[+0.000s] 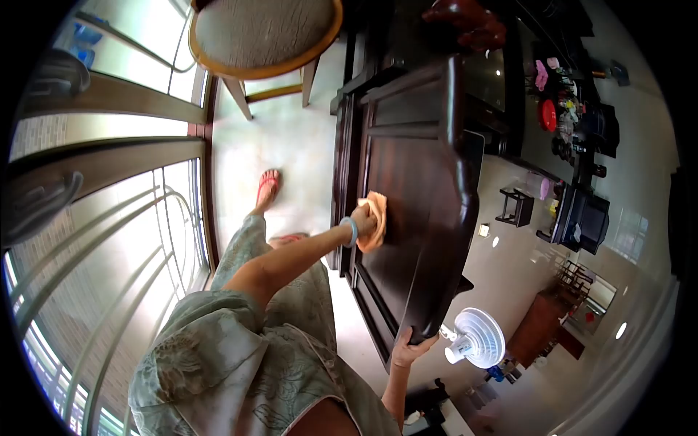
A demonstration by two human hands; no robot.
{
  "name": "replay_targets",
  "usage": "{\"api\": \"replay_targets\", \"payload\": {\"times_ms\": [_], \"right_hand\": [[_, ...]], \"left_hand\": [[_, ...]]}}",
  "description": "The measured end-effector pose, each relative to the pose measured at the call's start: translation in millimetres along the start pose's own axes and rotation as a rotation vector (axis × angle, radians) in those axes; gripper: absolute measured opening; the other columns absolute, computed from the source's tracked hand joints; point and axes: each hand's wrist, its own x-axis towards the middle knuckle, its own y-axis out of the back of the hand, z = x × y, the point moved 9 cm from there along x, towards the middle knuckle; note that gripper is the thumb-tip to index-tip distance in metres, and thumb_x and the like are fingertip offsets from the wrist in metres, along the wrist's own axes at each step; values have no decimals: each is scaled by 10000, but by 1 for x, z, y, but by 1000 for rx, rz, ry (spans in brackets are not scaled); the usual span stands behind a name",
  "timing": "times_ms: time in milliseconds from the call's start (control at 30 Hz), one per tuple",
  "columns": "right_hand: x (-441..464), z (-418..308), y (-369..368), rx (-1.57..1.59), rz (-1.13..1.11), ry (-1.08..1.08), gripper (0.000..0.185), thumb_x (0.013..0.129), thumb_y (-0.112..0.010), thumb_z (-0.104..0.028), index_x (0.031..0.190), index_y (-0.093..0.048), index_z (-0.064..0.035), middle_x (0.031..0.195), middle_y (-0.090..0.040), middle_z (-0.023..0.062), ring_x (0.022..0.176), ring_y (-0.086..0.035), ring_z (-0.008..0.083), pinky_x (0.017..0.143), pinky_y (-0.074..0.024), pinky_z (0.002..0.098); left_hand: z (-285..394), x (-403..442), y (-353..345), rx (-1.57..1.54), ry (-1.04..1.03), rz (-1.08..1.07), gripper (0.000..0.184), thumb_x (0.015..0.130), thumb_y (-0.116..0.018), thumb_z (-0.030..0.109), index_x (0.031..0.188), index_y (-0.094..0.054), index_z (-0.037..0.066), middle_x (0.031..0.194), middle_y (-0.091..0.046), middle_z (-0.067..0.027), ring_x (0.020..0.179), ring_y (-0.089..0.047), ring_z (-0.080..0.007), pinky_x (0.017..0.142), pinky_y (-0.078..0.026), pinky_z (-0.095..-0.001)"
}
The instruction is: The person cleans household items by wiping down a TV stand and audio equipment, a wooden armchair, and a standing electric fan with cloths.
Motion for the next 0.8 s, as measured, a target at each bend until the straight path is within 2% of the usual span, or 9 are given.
{"api": "replay_targets", "payload": {"times_ms": [133, 300, 433, 533, 567, 667, 700, 767, 800], "right_hand": [[-8, 17, 2, -97, 4, -96, 643, 779, -714, -270, 1245, -443, 82, 1059, -584, 236, 932, -600, 347, 847, -490, 412], [-4, 5, 2, -35, 58, -62, 678, 767, -756, -312, 1251, -452, 52, 1034, -609, 219, 894, -628, 355, 822, -507, 429], [-1, -7, -1, -31, 0, -126, 602, 779, -718, -185, 1267, -450, 46, 1006, -612, 190, 867, -621, 294, 809, -513, 379], [3, -5, -7, -21, -113, -414, 578, 756, -729, -111, 1269, -493, 11, 1014, -619, 161, 867, -633, 251, 806, -524, 337], [8, -13, -7, -20, -114, -364, 667, 729, -767, -180, 1304, -486, 7, 1102, -623, 206, 980, -639, 367, 886, -512, 424], [27, -43, -4, 1, -86, -212, 746, 724, -772, -156, 1373, -432, -14, 1261, -546, 231, 1150, -557, 411, 1004, -450, 442], [36, -55, -2, -24, -98, -210, 791, 721, -780, -154, 1403, -401, -24, 1322, -497, 240, 1206, -513, 423, 1030, -430, 454], [47, -69, 6, -43, -110, -205, 837, 717, -787, -152, 1433, -370, -33, 1383, -448, 249, 1262, -469, 436, 1057, -410, 466], [52, -77, 9, -96, -116, -153, 863, 716, -794, -153, 1449, -353, -40, 1397, -439, 249, 1274, -463, 432, 1058, -412, 469]], "left_hand": [[140, -49, 16, -143, -6, -124, 337, 928, -534, 119, 1257, -563, 52, 1038, -648, -42, 951, -623, -119, 819, -523, -265], [246, -22, 48, -382, -143, -247, 295, 946, -609, 175, 1218, -580, 66, 1063, -668, -65, 933, -662, -171, 799, -568, -316], [283, 5, 110, -350, -237, -47, 289, 975, -559, 159, 1246, -544, 58, 1074, -668, -74, 943, -677, -194, 804, -579, -330], [354, -21, 118, -285, -424, 62, 368, 1004, -536, 219, 1326, -470, 53, 1144, -641, -80, 1028, -649, -183, 861, -558, -326], [373, -30, 111, -251, -456, 79, 364, 1004, -532, 211, 1325, -472, 51, 1146, -637, -76, 1041, -641, -173, 863, -553, -321], [414, -29, 76, 53, -495, 15, 432, 958, -566, 169, 1360, -443, 67, 1095, -632, -62, 906, -641, -144, 818, -534, -273], [420, -32, 59, 130, -496, -11, 495, 919, -592, 183, 1353, -404, 36, 1137, -569, -135, 943, -605, -212, 793, -534, -312], [451, -69, 28, 643, -1056, 387, 629, 884, -636, 193, 1419, -354, 23, 1296, -436, -243, 1115, -534, -360, 939, -488, -399], [448, -66, 21, 690, -1003, 379, 732, 846, -670, 197, 1460, -313, 20, 1387, -289, -298, 1216, -419, -471, 1046, -404, -458]]}}
